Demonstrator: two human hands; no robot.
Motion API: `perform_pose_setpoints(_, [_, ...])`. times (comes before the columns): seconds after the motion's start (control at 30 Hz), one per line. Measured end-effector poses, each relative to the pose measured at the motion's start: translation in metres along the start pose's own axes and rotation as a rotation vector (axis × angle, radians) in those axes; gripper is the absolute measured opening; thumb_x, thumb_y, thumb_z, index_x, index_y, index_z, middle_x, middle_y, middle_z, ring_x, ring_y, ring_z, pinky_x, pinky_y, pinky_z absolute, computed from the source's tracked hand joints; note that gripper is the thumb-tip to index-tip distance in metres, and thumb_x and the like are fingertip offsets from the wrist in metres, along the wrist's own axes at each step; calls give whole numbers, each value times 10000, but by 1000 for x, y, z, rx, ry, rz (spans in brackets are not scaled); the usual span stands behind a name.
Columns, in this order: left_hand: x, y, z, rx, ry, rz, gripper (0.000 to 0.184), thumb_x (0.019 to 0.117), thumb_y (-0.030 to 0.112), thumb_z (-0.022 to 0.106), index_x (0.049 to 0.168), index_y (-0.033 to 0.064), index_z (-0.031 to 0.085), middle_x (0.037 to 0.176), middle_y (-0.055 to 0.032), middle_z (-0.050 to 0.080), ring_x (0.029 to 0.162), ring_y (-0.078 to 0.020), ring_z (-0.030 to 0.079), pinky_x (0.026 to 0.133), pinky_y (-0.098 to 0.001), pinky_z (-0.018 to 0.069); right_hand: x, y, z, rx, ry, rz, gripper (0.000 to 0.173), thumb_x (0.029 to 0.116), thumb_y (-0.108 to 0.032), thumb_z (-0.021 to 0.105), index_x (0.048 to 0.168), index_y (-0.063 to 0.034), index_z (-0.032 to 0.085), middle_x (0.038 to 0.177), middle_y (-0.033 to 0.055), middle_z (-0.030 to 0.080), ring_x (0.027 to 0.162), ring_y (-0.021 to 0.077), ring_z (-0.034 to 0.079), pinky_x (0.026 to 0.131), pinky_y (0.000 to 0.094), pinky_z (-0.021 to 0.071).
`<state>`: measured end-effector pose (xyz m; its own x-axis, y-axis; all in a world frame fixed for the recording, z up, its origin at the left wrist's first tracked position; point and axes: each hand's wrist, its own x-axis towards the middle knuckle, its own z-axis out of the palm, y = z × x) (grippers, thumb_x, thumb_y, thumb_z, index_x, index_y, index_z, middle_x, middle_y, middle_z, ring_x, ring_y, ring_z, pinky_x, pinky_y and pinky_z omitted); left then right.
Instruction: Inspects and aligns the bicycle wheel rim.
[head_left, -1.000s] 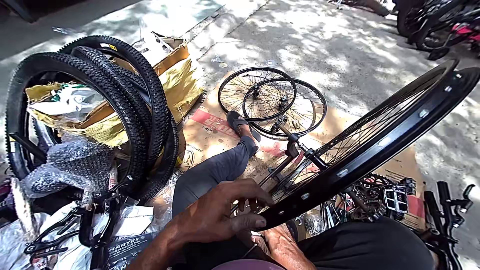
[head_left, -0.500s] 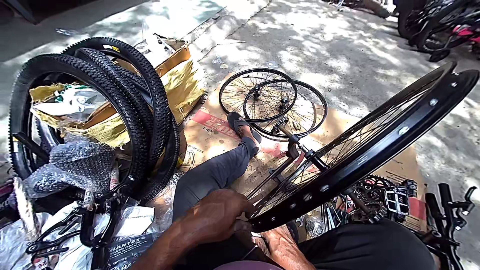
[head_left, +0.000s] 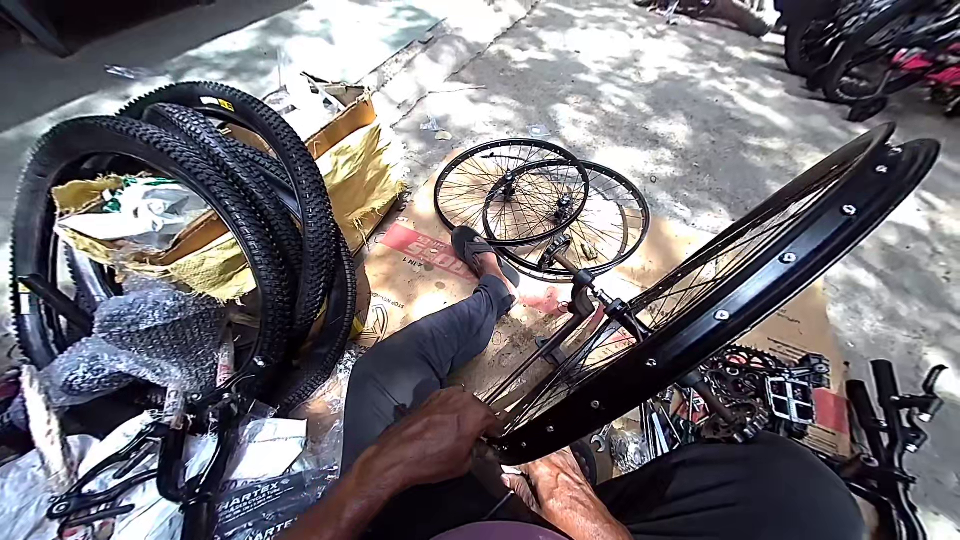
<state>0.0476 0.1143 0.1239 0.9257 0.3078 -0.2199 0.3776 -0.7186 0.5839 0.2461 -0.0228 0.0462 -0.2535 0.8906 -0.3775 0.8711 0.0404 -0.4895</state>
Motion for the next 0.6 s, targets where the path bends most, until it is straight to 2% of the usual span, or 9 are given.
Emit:
perform_pose_setpoints(0.07, [-3, -3, -5, -80, 56, 48, 258, 991, 347, 633, 923, 119, 732, 853, -47, 699, 849, -213, 674, 812, -451, 536, -1, 2, 3, 2, 27, -15, 468, 1054, -470, 423, 1138, -153, 757, 1112, 123, 742, 1120, 307, 673, 1129, 556, 344])
perform_pose_setpoints(0.1, [-6, -4, -10, -161, 123, 102, 277, 1006, 370, 609, 954, 132, 741, 869, -11, 696, 850, -153, 664, 805, -395, 538, -2, 3, 5, 6, 55, -27, 434, 1045, -459, 469, 1103, -146, 764, 1057, 117, 744, 1083, 298, 681, 1129, 548, 347])
perform_pose_setpoints(0.17, [-9, 2, -21, -403, 341, 224, 333, 1031, 401, 573, 1025, 124, 757, 946, 43, 714, 913, -51, 670, 830, -278, 568, -4, 5, 8, -1, 85, -44, 401, 1033, -444, 506, 1062, -142, 768, 1006, 106, 745, 1050, 286, 688, 1126, 538, 353])
perform_pose_setpoints(0.23, [-9, 13, -34, -587, 521, 302, 332, 992, 372, 656, 1137, 82, 727, 1068, 19, 730, 1004, -89, 692, 898, -300, 603, -4, 4, 9, -9, 106, -50, 384, 1025, -428, 519, 1031, -136, 770, 983, 107, 746, 1026, 289, 695, 1101, 533, 374])
perform_pose_setpoints(0.3, [-9, 17, -40, -553, 565, 304, 435, 891, 334, 786, 1235, 86, 690, 1137, 25, 709, 1059, -100, 672, 941, -307, 594, -4, 2, 8, 0, 123, -52, 382, 1023, -418, 525, 1016, -129, 774, 968, 119, 746, 1014, 304, 697, 1085, 547, 387])
perform_pose_setpoints(0.37, [-8, 12, -31, -438, 520, 252, 323, 864, 332, 807, 1106, 127, 738, 1067, 53, 708, 1042, -72, 664, 922, -282, 584, -4, 4, 10, -2, 130, -55, 386, 1026, -427, 515, 1012, -139, 771, 968, 108, 745, 1017, 292, 697, 1093, 540, 387])
perform_pose_setpoints(0.43, [-8, 5, -17, -372, 449, 198, 215, 918, 370, 744, 981, 166, 765, 1033, 67, 713, 1039, -47, 655, 920, -272, 566, -3, 5, 9, -2, 117, -57, 395, 1031, -435, 508, 1021, -135, 767, 983, 111, 742, 1034, 297, 692, 1103, 544, 376])
perform_pose_setpoints(0.53, [-5, 7, -16, -421, 451, 228, 222, 957, 351, 705, 953, 137, 766, 1054, 37, 719, 1050, -64, 666, 923, -284, 580, -3, 6, 12, -14, 161, -76, 378, 1025, -424, 520, 991, -136, 764, 954, 110, 741, 995, 298, 701, 1076, 546, 404])
perform_pose_setpoints(0.6, [-5, 9, -21, -383, 445, 228, 223, 949, 355, 706, 939, 143, 772, 1096, 31, 720, 1122, -74, 652, 971, -288, 568, -3, 6, 12, -16, 153, -76, 390, 1030, -431, 512, 1002, -133, 761, 963, 110, 739, 998, 299, 695, 1069, 539, 404])
